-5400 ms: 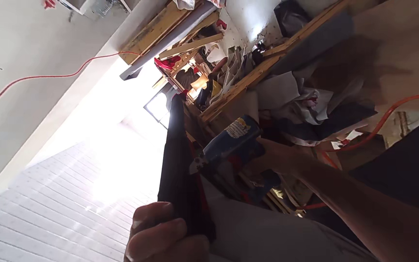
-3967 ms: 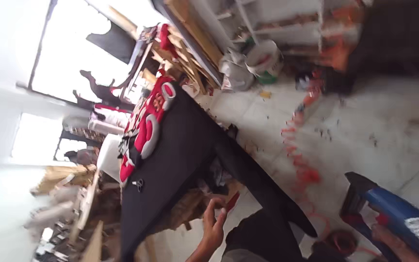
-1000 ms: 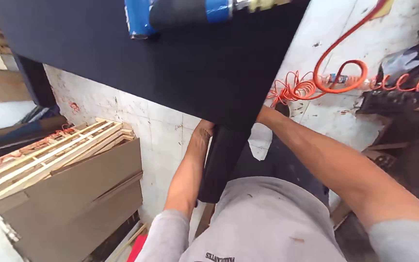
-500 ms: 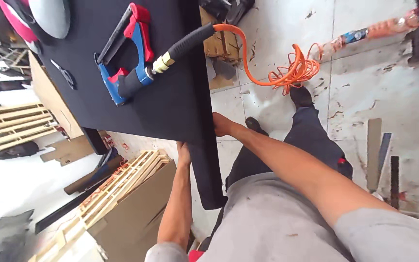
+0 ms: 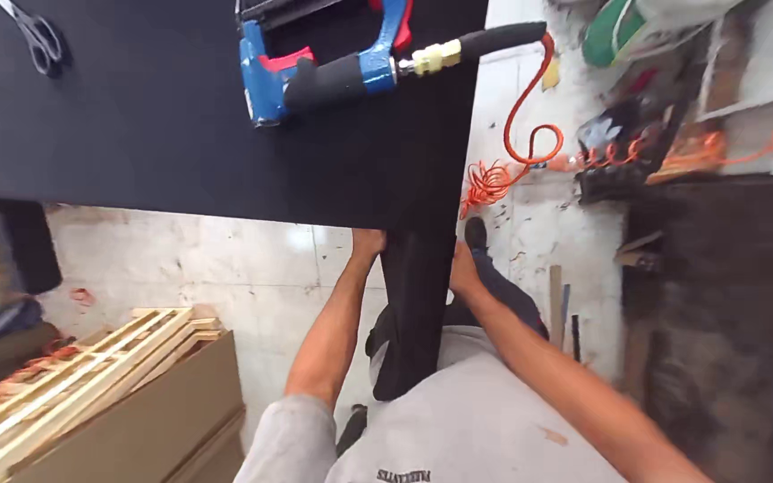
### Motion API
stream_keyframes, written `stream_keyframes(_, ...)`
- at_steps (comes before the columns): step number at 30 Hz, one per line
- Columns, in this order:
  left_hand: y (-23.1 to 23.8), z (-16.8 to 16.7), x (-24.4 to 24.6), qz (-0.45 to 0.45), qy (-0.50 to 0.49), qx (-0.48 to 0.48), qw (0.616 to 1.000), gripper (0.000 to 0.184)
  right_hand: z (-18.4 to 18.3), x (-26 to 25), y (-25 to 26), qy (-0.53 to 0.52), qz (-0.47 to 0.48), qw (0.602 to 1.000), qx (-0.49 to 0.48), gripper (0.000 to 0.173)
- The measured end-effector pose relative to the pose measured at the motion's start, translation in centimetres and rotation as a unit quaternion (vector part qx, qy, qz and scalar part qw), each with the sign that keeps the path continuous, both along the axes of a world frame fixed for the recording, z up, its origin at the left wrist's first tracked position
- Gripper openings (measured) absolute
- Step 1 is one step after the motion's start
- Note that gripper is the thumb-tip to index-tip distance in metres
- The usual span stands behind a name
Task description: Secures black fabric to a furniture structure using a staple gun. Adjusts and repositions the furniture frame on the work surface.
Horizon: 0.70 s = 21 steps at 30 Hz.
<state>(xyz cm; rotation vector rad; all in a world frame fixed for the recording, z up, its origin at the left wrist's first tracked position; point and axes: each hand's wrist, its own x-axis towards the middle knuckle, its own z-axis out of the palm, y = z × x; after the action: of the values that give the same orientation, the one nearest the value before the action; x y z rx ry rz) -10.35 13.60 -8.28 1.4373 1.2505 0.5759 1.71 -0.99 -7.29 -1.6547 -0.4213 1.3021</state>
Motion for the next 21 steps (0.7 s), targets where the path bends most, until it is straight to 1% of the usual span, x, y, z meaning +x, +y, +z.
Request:
stream_keyframes(1,0.4,0.4,0.0,-0.034,0.048,0.010,0.998,0.040,0.9,-0.5,-0.8,0.055,-0.046,0.997,-0.023,0.030)
stream_keyframes(2,0.8,1.0,0.0,-0.082,0.105,0.024,0.991,0.038,2.2,-1.0,-1.3,0.120,-0.072,0.989,-0.041,0.036)
stream_keyframes(4,1.4,2.0,0.1,-0.193,0.218,0.058,0.955,0.035,4.3,-2.0,-1.7,0.264,-0.140,0.954,-0.036,0.050)
stream_keyframes(5,1.7,2.2,0.2,-0.230,0.249,0.074,0.938,0.034,4.8,-2.3,-1.4,0.310,-0.178,0.934,-0.016,0.055)
stream_keyframes(7,2.0,2.0,0.4,-0.262,0.269,0.101,0.921,0.033,5.1,-2.6,-0.4,0.358,-0.226,0.905,0.032,0.061)
stream_keyframes(9,1.6,1.7,0.8,-0.289,0.275,0.116,0.910,0.033,5.4,-3.2,0.0,0.356,-0.251,0.899,0.051,0.061)
stream_keyframes(12,1.2,1.5,1.9,-0.334,0.278,0.079,0.897,0.032,6.0,-3.5,0.3,0.348,-0.265,0.896,0.071,0.061)
stream_keyframes(14,0.4,0.2,2.0,-0.335,0.258,0.114,0.899,0.030,6.2,-3.4,0.3,0.349,-0.269,0.895,0.068,0.062)
stream_keyframes(15,0.2,-0.2,1.9,-0.342,0.256,0.114,0.897,0.029,6.2,-3.5,0.4,0.349,-0.269,0.895,0.066,0.061)
stream_keyframes(17,-0.1,0.2,2.0,-0.355,0.257,0.055,0.897,0.028,6.2,-3.5,0.4,0.344,-0.262,0.900,0.055,0.061)
stream_keyframes(18,-0.1,0.6,1.9,-0.356,0.246,0.021,0.901,0.028,6.1,-3.4,0.2,0.328,-0.244,0.911,0.046,0.060)
stream_keyframes(19,0.1,1.1,1.9,-0.361,0.242,-0.015,0.900,0.027,5.8,-2.9,-0.3,0.298,-0.203,0.932,0.040,0.060)
stream_keyframes(20,0.6,0.9,1.7,-0.366,0.243,-0.035,0.898,0.027,5.0,-1.9,-0.8,0.249,-0.133,0.959,0.041,0.059)
stream_keyframes(21,0.8,0.0,1.2,-0.373,0.247,-0.040,0.894,0.027,3.9,-0.7,-1.3,0.172,-0.059,0.983,0.038,0.058)
